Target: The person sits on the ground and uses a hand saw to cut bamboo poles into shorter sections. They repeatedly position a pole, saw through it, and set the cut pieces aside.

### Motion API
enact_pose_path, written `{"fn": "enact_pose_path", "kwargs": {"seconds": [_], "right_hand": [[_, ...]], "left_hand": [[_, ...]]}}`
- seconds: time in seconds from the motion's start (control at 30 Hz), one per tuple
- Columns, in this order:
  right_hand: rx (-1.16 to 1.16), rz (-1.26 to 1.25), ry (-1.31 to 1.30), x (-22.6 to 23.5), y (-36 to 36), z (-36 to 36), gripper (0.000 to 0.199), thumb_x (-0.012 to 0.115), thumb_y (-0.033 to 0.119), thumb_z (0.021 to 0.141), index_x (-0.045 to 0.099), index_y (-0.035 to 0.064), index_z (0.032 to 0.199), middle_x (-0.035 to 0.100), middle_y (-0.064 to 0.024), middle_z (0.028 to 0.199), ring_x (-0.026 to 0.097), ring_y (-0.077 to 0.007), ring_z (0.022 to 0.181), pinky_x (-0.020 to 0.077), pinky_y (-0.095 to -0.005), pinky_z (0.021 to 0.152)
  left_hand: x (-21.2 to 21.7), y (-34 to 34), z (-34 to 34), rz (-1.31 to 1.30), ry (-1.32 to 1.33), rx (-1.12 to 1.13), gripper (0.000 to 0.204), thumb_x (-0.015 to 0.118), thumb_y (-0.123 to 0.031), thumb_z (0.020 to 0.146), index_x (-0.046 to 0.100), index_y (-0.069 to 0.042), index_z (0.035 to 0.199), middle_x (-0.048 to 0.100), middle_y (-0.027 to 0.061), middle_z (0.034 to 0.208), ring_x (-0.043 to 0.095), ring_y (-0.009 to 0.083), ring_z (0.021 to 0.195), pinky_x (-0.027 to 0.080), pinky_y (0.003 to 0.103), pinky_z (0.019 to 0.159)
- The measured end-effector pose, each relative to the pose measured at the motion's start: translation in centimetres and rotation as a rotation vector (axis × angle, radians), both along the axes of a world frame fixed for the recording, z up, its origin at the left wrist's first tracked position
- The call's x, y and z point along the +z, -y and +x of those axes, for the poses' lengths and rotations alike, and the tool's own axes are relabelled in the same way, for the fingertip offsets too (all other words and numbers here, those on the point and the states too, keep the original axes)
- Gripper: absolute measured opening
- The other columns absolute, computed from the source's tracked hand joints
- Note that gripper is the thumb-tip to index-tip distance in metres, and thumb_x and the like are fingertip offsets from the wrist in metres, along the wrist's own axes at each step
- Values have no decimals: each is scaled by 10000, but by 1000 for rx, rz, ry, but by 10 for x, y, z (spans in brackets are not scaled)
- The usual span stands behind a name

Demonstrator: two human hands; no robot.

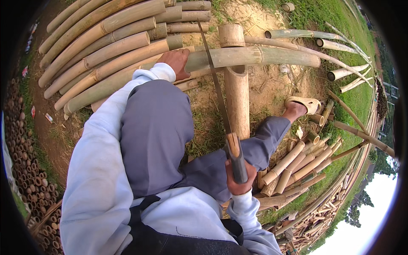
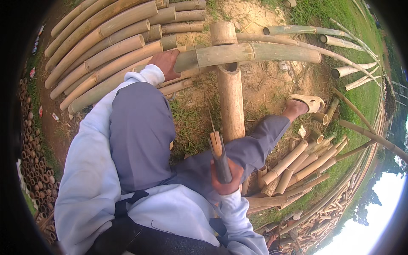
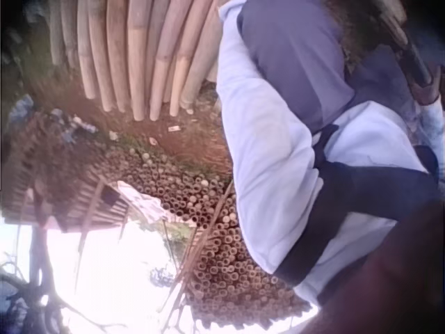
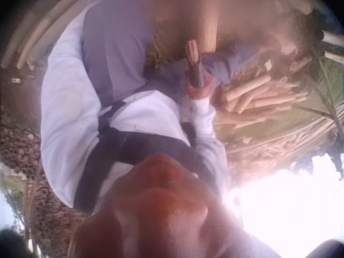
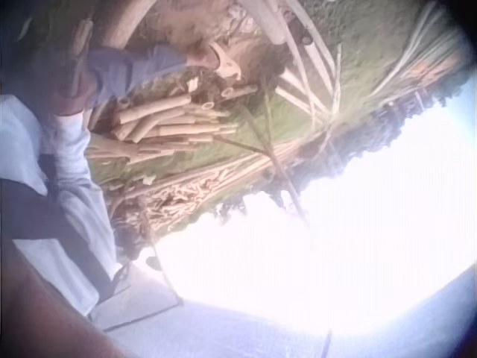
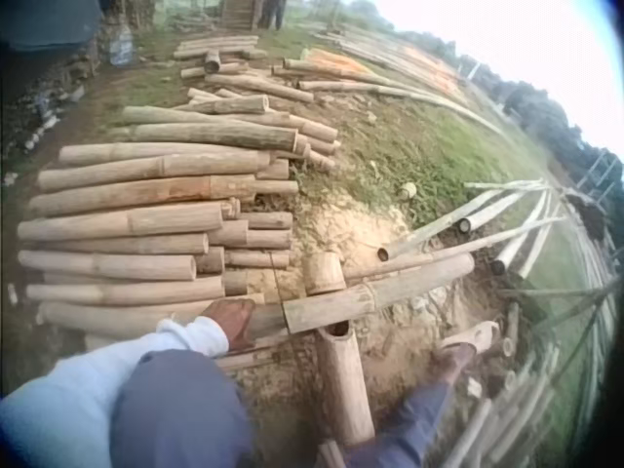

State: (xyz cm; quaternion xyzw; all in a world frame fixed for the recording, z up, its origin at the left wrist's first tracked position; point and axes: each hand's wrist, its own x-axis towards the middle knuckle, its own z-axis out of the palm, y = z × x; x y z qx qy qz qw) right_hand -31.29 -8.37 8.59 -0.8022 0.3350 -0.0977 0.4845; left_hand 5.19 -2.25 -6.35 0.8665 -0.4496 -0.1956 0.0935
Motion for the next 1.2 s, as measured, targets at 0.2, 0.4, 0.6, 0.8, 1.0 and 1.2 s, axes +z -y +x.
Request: {"fn": "enact_pose_path", "kwargs": {"seconds": [0.2,0.4,0.6,0.8,1.0,1.2], "right_hand": [[18,-3,298,-105,40,114,141,728,97,892,640,-10,861,556,-39,621,486,-107,576,429,-316,551],[7,-34,379,-164,46,78,200,757,162,895,691,29,1028,667,-150,777,624,-247,636,518,-357,653],[42,-140,280,-99,55,114,200,755,167,877,675,18,983,647,-160,753,608,-292,614,506,-377,632],[-19,-99,318,-119,32,100,204,746,161,880,683,-2,985,638,-135,717,612,-214,594,492,-344,608],[-32,-49,329,-104,30,114,161,757,117,847,637,9,839,569,-106,643,554,-174,547,468,-332,565],[-30,-119,319,-123,42,94,148,757,100,845,642,7,853,578,-101,643,566,-171,552,471,-330,569]], "left_hand": [[1,6,6,-30,53,65,663,854,-347,677,552,4,1152,674,239,1125,662,401,1074,548,463,920],[-22,25,-10,-80,70,22,664,830,-322,635,539,2,1136,655,227,1130,636,396,1091,533,457,951],[-3,18,16,54,-39,18,755,813,-368,644,543,3,1244,691,245,1108,678,417,1020,554,492,903],[5,10,10,-54,-13,-37,641,773,-357,685,554,40,1139,685,288,1055,671,459,986,550,512,879],[9,1,20,28,-117,-22,674,769,-366,653,586,33,1164,700,285,1004,679,460,969,543,508,880],[15,12,14,27,-145,-18,690,776,-361,654,597,19,1201,698,285,1011,677,453,982,538,508,883]]}}
